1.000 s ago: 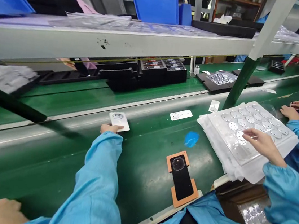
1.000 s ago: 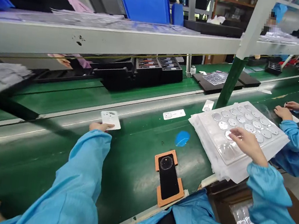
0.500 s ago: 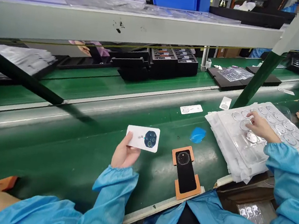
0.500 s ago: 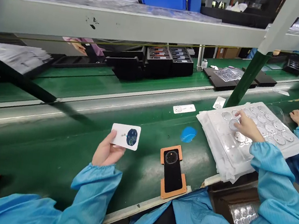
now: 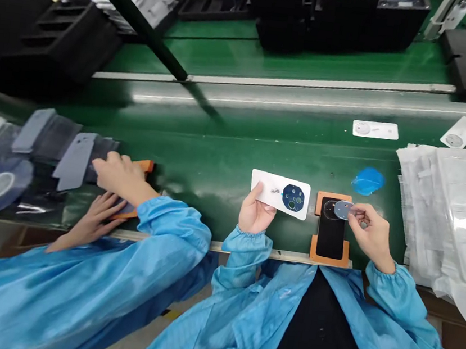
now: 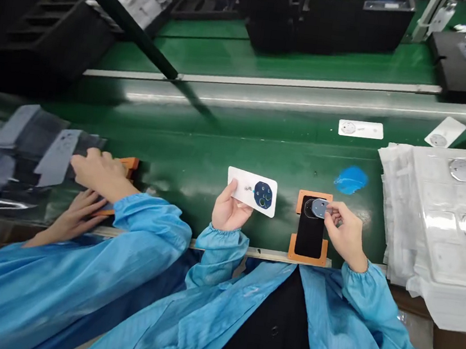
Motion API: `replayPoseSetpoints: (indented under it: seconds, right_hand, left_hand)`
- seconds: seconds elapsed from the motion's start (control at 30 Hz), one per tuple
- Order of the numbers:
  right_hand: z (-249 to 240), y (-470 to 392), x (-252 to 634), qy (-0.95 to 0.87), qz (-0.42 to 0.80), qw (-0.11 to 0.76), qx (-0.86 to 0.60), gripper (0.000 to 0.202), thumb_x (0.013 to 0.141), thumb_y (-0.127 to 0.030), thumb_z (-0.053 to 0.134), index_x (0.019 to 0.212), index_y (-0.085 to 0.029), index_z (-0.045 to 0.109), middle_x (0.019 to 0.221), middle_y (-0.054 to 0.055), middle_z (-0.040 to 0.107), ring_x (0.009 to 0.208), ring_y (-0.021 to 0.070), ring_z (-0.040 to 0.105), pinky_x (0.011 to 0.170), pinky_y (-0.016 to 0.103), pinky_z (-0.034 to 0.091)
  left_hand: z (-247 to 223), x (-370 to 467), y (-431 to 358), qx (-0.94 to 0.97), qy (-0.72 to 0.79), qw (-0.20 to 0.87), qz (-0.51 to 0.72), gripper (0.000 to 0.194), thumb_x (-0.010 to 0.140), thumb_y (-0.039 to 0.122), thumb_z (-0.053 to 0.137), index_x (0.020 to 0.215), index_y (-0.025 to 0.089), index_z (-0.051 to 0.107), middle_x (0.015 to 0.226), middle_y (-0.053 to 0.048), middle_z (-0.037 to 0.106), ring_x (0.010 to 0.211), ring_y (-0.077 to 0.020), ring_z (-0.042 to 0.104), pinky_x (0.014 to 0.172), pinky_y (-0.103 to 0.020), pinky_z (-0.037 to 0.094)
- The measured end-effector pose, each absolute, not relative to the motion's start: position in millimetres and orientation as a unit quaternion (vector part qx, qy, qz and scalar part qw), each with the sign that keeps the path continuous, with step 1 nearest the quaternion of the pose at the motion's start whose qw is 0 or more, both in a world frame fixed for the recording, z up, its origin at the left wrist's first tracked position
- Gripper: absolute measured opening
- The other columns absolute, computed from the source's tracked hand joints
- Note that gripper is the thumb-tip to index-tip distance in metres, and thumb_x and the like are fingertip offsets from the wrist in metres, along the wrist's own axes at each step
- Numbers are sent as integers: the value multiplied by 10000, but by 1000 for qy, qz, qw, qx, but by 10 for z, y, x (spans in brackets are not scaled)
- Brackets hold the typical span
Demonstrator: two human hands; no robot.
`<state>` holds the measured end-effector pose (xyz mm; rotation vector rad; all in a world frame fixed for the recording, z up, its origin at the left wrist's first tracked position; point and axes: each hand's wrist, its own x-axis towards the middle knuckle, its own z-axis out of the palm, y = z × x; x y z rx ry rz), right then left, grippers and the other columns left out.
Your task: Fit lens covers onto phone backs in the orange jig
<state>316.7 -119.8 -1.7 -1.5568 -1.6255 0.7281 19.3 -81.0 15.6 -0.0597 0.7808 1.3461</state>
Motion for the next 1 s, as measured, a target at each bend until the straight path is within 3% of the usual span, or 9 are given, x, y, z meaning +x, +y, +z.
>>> replayPoseSetpoints:
  seconds: [0.07,0.13,0.23,0.4,0.57,0.83,1.0]
  right_hand:
    - [-151,-1102,3136,-623,275,381,-626,278,876,-372,659,1105,-219,623,771,-7,685,606,148,584,622,298,512]
    - [-208,-1049,3140,-624,242,384,-636,250,867,-364,674,1062,-211,638,743,-11,670,588,144,568,598,291,496]
    - [-252,-1042,3110,-668,125,381,-627,113,923,-296,622,927,-204,686,757,26,668,661,167,590,656,315,495]
    - [-395,-1109,2930,-770,-12,307,-559,163,988,-203,571,1012,-204,732,839,67,677,776,201,584,709,340,452]
    - [-496,-1147,2863,-813,-38,257,-521,188,977,-346,667,1062,-183,710,915,84,682,810,218,557,725,359,425]
    - [-450,-1156,3028,-823,-15,247,-512,211,991,-279,630,1176,-192,683,1120,112,690,927,239,587,768,369,432]
    - [-440,-1127,2958,-825,-20,222,-519,186,1002,-282,610,1130,-185,703,1092,106,706,870,226,589,743,373,413]
  left_hand:
    - [159,157,-820,-29,346,708,615,335,1095,237,388,1308,168,637,950,-76,797,680,-113,738,364,-108,411]
    - [143,152,-833,-47,337,706,621,370,1103,222,339,1333,164,623,949,-77,799,679,-107,737,368,-108,407]
    - [78,200,-852,-69,321,719,612,396,1107,234,317,1351,163,621,956,-82,801,695,-111,743,361,-109,390]
    - [-14,314,-858,-66,311,745,586,423,1109,308,320,1355,173,637,944,-79,801,663,-132,734,347,-143,392]
    - [5,310,-838,-56,308,750,583,421,1107,326,329,1347,178,642,961,-68,802,668,-137,732,355,-163,399]
    - [56,367,-856,-43,332,736,588,380,1097,256,346,1315,184,650,985,-56,797,691,-123,728,384,-156,430]
    - [45,503,-898,21,377,741,555,301,1049,238,472,1282,176,651,940,-41,785,656,-153,735,396,-196,504]
